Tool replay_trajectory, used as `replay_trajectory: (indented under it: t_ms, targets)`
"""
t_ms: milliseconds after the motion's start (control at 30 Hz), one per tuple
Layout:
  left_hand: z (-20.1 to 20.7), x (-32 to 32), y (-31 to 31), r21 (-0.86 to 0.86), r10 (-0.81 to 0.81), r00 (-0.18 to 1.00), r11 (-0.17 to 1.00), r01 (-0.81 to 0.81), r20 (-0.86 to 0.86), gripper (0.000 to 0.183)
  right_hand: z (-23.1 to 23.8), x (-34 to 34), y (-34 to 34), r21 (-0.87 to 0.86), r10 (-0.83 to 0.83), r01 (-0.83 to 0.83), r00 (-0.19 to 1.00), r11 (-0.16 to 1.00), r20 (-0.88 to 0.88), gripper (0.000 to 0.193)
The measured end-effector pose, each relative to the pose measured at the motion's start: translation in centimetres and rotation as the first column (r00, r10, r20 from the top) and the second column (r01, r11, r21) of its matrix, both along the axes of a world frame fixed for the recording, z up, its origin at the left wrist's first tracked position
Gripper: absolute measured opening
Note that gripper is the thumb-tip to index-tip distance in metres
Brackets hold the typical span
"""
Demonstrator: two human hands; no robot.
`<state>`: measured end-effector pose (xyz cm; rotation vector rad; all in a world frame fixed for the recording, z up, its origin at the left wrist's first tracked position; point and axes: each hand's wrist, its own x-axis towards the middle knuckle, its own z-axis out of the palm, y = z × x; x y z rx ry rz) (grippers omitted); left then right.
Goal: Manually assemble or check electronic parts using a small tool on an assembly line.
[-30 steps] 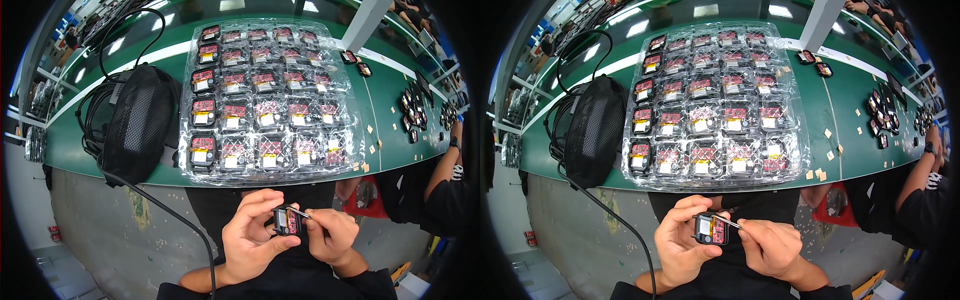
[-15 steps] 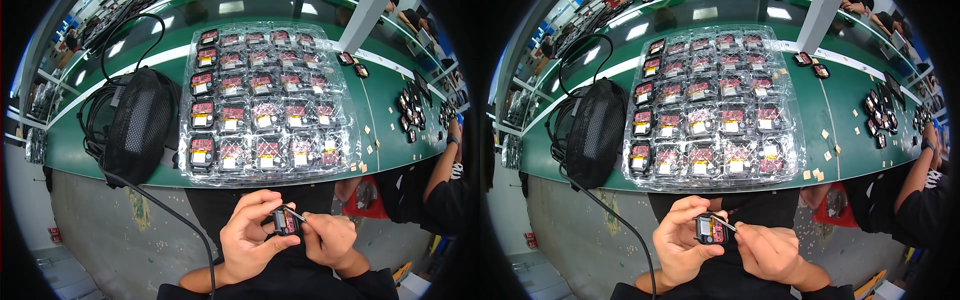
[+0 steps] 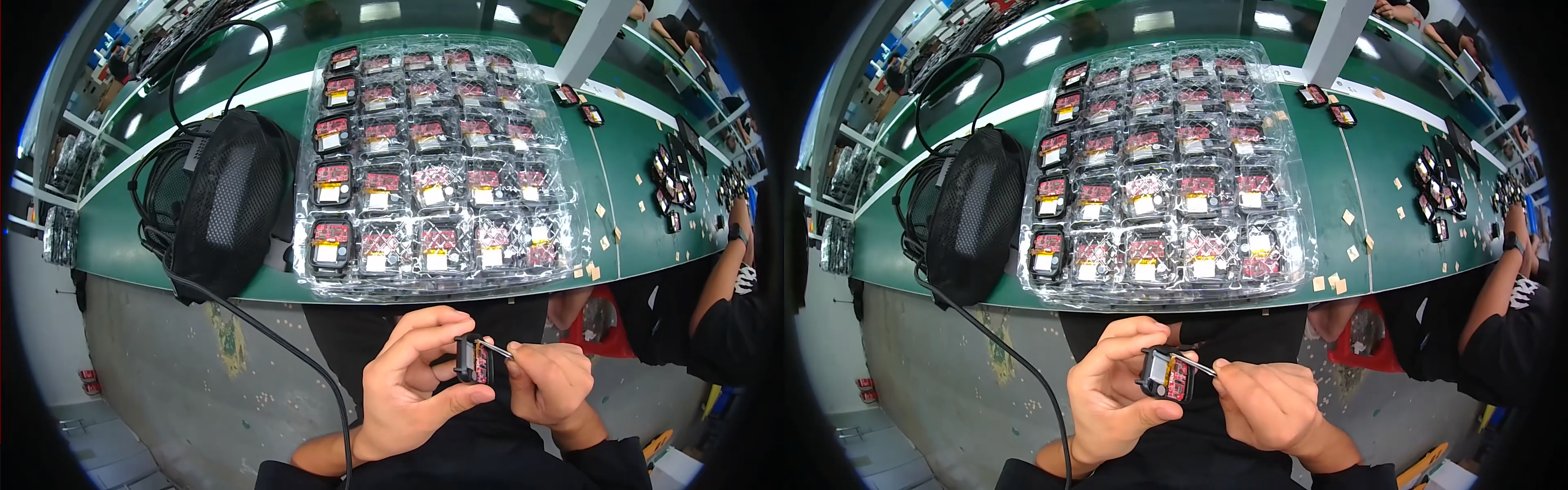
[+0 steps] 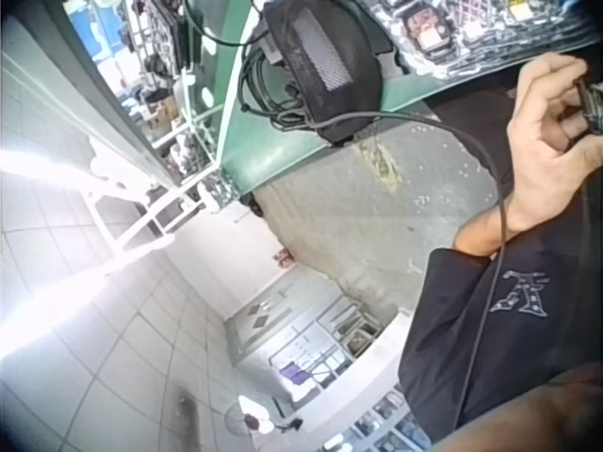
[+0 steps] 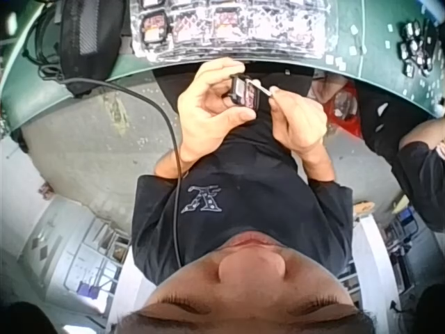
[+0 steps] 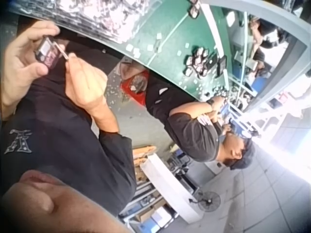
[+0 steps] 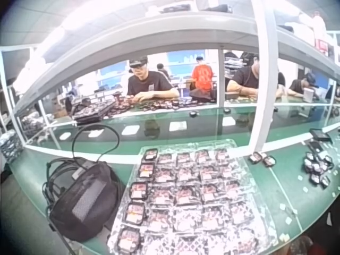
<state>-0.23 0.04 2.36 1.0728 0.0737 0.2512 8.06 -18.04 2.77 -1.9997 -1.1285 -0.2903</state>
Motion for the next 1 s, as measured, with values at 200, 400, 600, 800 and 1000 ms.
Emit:
replay_trajectory:
  t_ms: [200, 400, 600, 800, 1000]
  targets:
    - [-0.5, 0.2, -0.4, -0.004, 0.070, 0.996, 0.998, -0.070, 0.046, 0.060, 0.6, -0.2, 0.5, -0.047, 0.009, -0.008, 1.000, 0.999, 0.017, 0.024]
    - [0.2, -0.1, 1.1, -0.065, -0.016, 1.000, 0.998, 0.016, 0.010, 0.063, 1.1, 1.2, 0.6, -0.030, 0.067, -0.068, 0.997, 0.997, -0.027, 0.027]
    - [3.7, 1.8, 4.2, 0.167, 0.198, 0.979, 0.965, -0.203, 0.044, 0.069, -0.6, 3.5, -2.7, 0.287, -0.297, 0.367, 0.919, 0.885, -0.258, 0.016]
    - [6.9, 11.5, 9.7, 0.726, 0.226, 0.942, 0.601, -0.334, 0.247, 0.038, -3.5, 9.5, -3.1, 0.263, -0.391, 0.549, 0.791, 0.793, -0.470, 0.020]
    - [6.6, 21.6, 14.8, 0.895, 0.176, 0.881, 0.000, -0.446, 0.440, 0.030, -2.6, 9.4, -2.1, 0.183, -0.416, 0.563, 0.759, 0.806, -0.500, 0.018]
